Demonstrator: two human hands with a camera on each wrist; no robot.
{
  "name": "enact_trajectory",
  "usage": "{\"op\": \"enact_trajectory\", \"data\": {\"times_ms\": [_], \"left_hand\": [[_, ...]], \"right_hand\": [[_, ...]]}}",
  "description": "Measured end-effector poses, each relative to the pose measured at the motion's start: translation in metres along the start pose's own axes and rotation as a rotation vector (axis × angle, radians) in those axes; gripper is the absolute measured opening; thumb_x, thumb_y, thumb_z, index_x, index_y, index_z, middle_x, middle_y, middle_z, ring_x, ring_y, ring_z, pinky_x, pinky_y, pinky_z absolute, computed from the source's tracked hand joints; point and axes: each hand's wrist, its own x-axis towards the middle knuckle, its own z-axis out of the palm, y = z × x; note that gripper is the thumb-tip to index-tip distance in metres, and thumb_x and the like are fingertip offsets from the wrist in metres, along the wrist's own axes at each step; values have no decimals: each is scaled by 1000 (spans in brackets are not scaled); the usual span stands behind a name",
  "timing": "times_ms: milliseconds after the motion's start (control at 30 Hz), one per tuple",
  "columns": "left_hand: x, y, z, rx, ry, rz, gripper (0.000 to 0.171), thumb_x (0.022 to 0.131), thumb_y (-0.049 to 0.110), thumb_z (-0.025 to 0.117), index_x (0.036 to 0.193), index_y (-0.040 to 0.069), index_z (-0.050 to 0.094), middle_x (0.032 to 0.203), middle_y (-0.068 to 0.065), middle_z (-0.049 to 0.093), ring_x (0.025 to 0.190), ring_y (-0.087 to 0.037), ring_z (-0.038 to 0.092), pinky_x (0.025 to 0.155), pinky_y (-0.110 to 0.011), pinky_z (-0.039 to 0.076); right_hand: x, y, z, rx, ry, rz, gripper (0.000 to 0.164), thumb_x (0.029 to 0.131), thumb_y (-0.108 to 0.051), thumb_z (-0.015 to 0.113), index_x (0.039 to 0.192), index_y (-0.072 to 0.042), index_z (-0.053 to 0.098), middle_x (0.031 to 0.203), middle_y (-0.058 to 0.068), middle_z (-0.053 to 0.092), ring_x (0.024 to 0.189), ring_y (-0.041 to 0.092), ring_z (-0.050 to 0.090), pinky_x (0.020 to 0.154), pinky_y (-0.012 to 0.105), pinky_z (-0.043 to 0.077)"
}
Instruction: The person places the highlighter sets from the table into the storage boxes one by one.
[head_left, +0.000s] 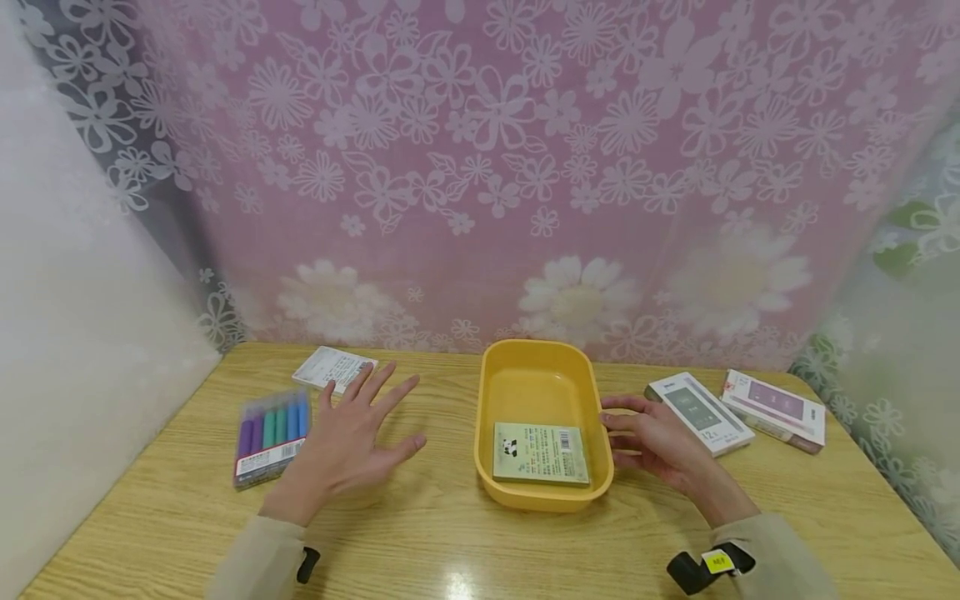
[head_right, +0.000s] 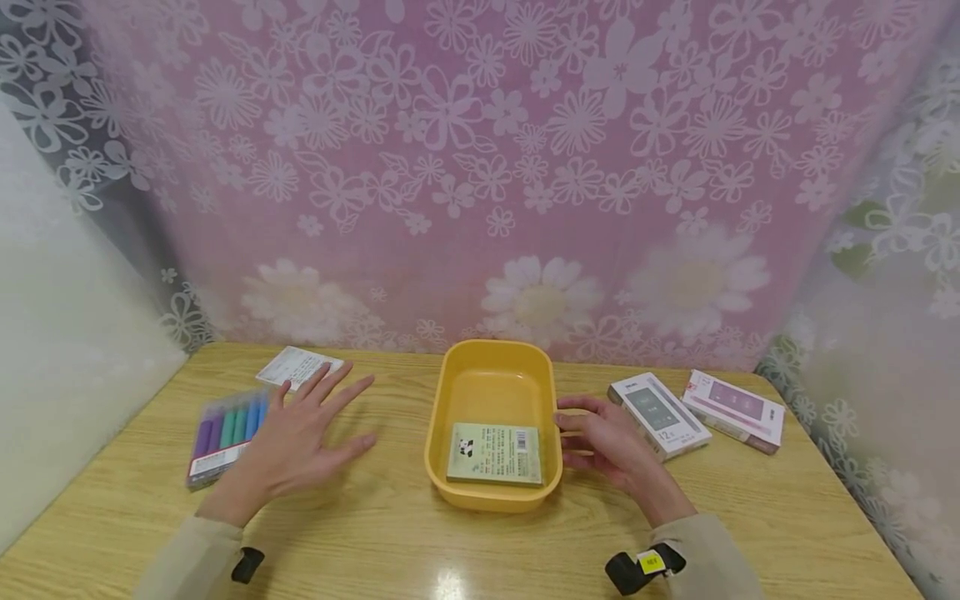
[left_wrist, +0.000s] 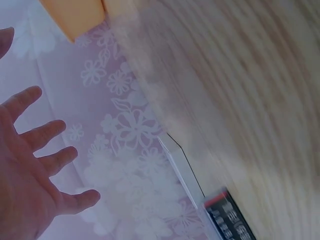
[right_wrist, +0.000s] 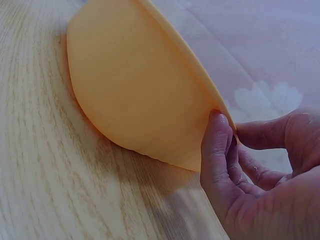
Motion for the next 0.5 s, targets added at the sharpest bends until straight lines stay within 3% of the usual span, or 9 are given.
{"op": "enact_trajectory", "data": {"times_ms": [233, 500], "left_hand": [[-8, -17, -2, 34, -11, -40, 75, 92, 70, 53, 158, 38, 37, 167, -7, 33, 153, -41, 30, 110, -81, 20], [-17, -36, -3, 83, -48, -130, 80, 93, 73, 49, 161, 35, 31, 166, -14, 34, 152, -47, 29, 108, -84, 21]], "right_hand": [[-1, 0, 1, 2, 1, 0, 53, 100, -23, 65, 144, -3, 46, 104, 0, 73, 88, 16, 72, 77, 30, 63], [-1, -1, 1, 9, -5, -5, 54, 100, -23, 65, 145, -2, 44, 103, 0, 73, 88, 15, 72, 77, 29, 62]]}}
